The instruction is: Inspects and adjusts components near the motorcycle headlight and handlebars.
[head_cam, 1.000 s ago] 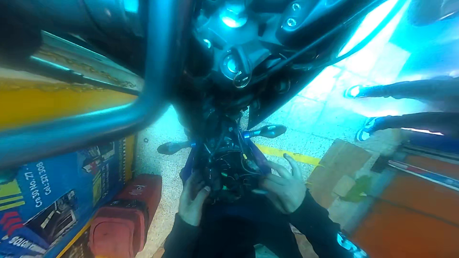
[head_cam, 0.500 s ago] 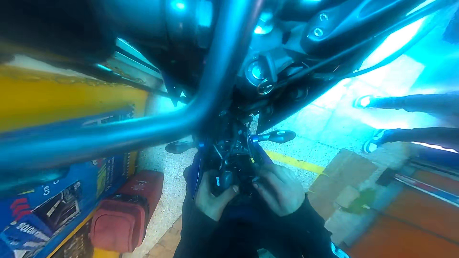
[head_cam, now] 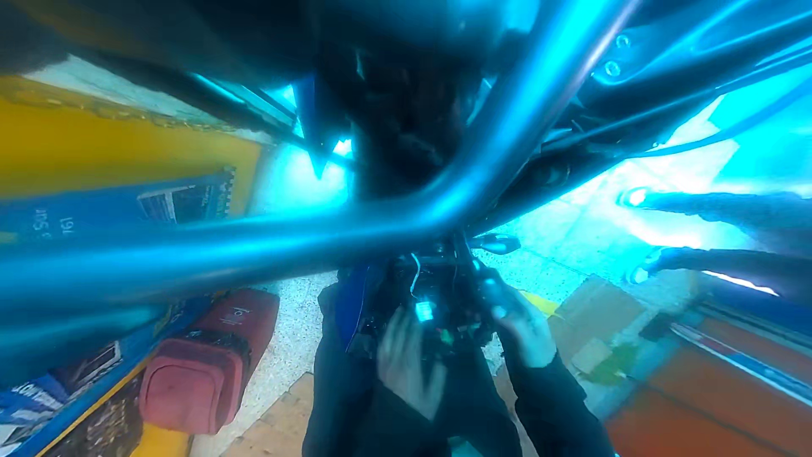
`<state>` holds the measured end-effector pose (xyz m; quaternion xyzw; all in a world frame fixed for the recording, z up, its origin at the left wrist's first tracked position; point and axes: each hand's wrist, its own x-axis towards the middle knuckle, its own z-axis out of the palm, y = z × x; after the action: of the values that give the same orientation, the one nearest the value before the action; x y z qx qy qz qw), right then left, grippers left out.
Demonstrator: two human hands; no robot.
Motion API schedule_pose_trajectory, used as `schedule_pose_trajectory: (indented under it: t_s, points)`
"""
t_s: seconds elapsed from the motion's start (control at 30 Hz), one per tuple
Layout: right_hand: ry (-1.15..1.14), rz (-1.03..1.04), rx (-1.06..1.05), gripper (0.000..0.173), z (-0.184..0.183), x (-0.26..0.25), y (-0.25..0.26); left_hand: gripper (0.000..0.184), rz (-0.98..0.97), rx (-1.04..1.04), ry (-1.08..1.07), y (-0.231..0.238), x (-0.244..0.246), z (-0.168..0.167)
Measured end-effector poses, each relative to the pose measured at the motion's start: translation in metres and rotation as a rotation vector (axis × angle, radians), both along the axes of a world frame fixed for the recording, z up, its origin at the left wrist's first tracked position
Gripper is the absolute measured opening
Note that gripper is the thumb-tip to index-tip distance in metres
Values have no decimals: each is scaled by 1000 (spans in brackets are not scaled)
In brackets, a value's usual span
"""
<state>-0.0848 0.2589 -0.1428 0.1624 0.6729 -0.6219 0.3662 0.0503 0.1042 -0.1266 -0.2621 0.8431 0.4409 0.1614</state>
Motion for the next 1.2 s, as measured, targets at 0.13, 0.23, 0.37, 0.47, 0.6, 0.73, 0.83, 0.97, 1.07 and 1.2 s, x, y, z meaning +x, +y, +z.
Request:
schedule_pose_trajectory:
  t_s: [0.13,0.23,0.37,0.47,0.6,0.73,0.83,0.97,1.07,1.2]
  points:
    - [-312,-254,-338,54,-19,7,4,27,-313,-462,-58,-34,20,-36]
    - [-271,-294,-494,42,-16,14,-4,22,-363,-418,-110,-55,27,-42]
    - [-220,-420,-435,51,-21,8,-8,19,-376,-397,-23,-67,33,-48]
    - [-108,-323,-85,56,-25,2,-6,18,-417,-395,3,-73,37,-49]
    - [175,-11,252,57,-11,0,-10,18,-399,-353,16,-86,40,-55]
    - [83,-85,75,74,-17,24,-20,23,-390,-119,-196,-114,30,-49]
    - [101,-154,47,74,-28,29,-23,33,-186,95,-225,-120,32,-45]
    - [156,-83,67,68,-27,23,-21,63,332,316,-148,-108,17,-20]
    - [159,-56,77,54,-22,19,-16,68,403,416,-155,-101,-3,-7]
    - [33,-30,31,54,-18,9,-13,57,402,421,-176,-96,-14,-9]
